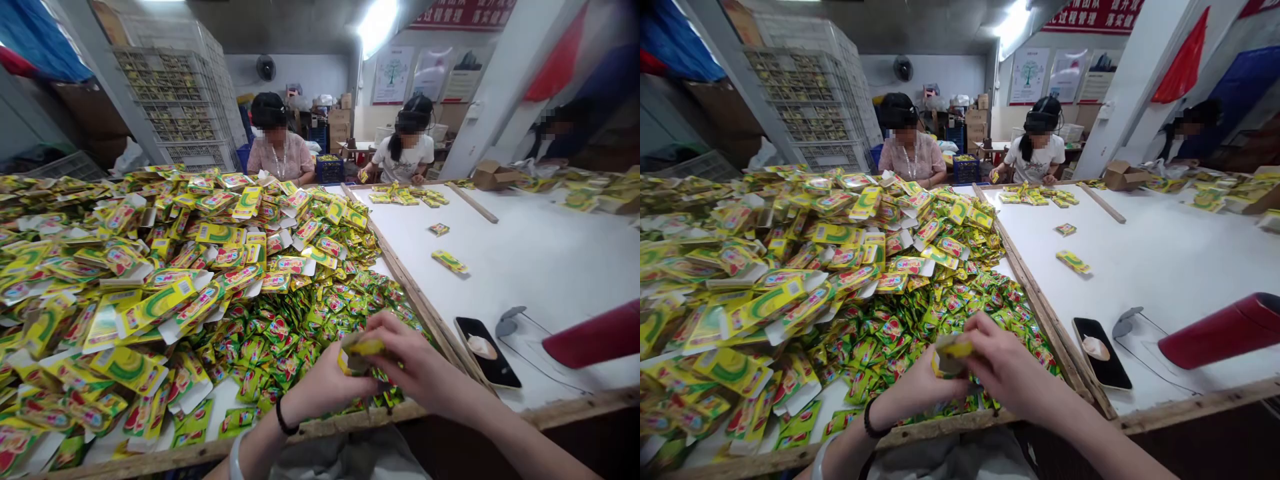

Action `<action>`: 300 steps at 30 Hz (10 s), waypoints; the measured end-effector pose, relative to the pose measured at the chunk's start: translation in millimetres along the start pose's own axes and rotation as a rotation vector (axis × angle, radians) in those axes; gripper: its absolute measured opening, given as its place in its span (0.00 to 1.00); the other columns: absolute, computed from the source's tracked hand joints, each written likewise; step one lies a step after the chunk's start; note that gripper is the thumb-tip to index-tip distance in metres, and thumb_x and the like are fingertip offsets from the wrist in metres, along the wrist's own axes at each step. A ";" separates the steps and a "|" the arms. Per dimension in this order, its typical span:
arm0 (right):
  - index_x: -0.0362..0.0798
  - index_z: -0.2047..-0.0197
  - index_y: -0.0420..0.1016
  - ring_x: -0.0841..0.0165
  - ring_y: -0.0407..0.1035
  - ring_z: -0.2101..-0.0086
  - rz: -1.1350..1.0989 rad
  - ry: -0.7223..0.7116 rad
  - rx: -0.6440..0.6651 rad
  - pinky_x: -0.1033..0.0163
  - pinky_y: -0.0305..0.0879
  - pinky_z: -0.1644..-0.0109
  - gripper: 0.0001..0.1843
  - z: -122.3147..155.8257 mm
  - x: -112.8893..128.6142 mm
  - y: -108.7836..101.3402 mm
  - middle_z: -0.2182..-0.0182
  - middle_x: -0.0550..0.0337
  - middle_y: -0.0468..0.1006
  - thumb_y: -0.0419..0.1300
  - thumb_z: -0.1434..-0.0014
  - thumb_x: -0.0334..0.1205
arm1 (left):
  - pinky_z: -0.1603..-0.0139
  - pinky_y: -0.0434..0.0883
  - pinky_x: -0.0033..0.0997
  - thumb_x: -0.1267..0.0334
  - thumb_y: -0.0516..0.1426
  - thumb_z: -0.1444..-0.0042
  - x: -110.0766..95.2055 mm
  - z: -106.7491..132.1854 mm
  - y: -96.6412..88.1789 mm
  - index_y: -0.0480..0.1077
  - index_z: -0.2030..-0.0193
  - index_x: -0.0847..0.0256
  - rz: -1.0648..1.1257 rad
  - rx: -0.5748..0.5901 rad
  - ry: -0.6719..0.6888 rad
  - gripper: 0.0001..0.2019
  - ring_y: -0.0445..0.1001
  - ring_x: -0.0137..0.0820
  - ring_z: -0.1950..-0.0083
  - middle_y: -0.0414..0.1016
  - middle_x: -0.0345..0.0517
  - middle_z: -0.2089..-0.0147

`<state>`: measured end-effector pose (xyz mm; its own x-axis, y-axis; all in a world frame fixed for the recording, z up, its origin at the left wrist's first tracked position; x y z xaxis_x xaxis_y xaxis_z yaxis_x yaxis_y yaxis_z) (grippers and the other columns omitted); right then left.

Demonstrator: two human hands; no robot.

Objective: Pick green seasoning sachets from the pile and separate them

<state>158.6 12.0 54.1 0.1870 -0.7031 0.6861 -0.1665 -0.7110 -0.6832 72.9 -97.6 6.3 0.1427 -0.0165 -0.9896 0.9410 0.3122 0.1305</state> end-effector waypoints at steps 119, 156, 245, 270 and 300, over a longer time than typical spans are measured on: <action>0.47 0.71 0.67 0.70 0.65 0.67 0.046 0.123 0.108 0.67 0.60 0.63 0.13 38.2 -38.2 11.1 0.70 0.60 0.70 0.48 0.35 0.38 | 0.50 0.66 0.34 0.66 0.61 0.58 27.4 -39.2 -0.5 0.55 0.42 0.59 -0.413 0.249 -0.034 0.34 0.70 0.36 0.51 0.70 0.47 0.50; 0.49 0.72 0.62 0.78 0.53 0.84 -0.683 0.411 -0.671 0.71 0.50 0.83 0.23 -4.5 -121.7 43.6 0.84 0.72 0.59 0.61 0.52 0.61 | 0.72 0.71 0.29 0.47 0.61 0.55 61.7 -77.3 -29.3 0.67 0.68 0.60 0.245 -0.431 -0.097 0.18 0.64 0.26 0.76 0.62 0.35 0.78; 0.48 0.59 0.75 0.59 0.48 0.38 0.215 0.276 -0.647 0.46 0.46 0.36 0.13 35.0 -111.2 -42.0 0.40 0.53 0.61 0.51 0.37 0.43 | 0.42 0.64 0.37 0.57 0.56 0.45 32.7 -75.1 -41.2 0.60 0.44 0.59 -0.506 -0.008 0.120 0.23 0.66 0.36 0.43 0.68 0.52 0.45; 0.46 0.61 0.67 0.67 0.67 0.67 0.228 0.255 -0.381 0.62 0.64 0.63 0.20 -12.6 -142.8 -35.2 0.68 0.57 0.73 0.36 0.32 0.42 | 0.63 0.75 0.35 0.53 0.54 0.46 42.9 -114.6 -94.2 0.67 0.58 0.65 -0.436 -0.318 0.114 0.16 0.74 0.31 0.65 0.73 0.47 0.65; 0.49 0.63 0.72 0.61 0.70 0.67 0.153 0.312 -0.336 0.60 0.63 0.62 0.07 14.7 -131.3 12.3 0.71 0.55 0.75 0.58 0.45 0.41 | 0.39 0.32 0.69 0.75 0.57 0.59 -32.6 -47.6 -180.2 0.61 0.42 0.62 -1.727 -0.385 0.072 0.32 0.47 0.55 0.33 0.68 0.61 0.44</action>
<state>146.2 95.7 -48.0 -0.1552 -0.7338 0.6614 -0.4823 -0.5280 -0.6990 -115.9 -108.1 12.2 -0.8639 -0.5029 0.0277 -0.1305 0.1704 -0.9767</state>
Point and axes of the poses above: each hand's wrist, its own z-axis away from the middle knuckle, its own y-axis out of the palm, x = y × z, the point moved 2 cm from there along -z, towards the middle knuckle
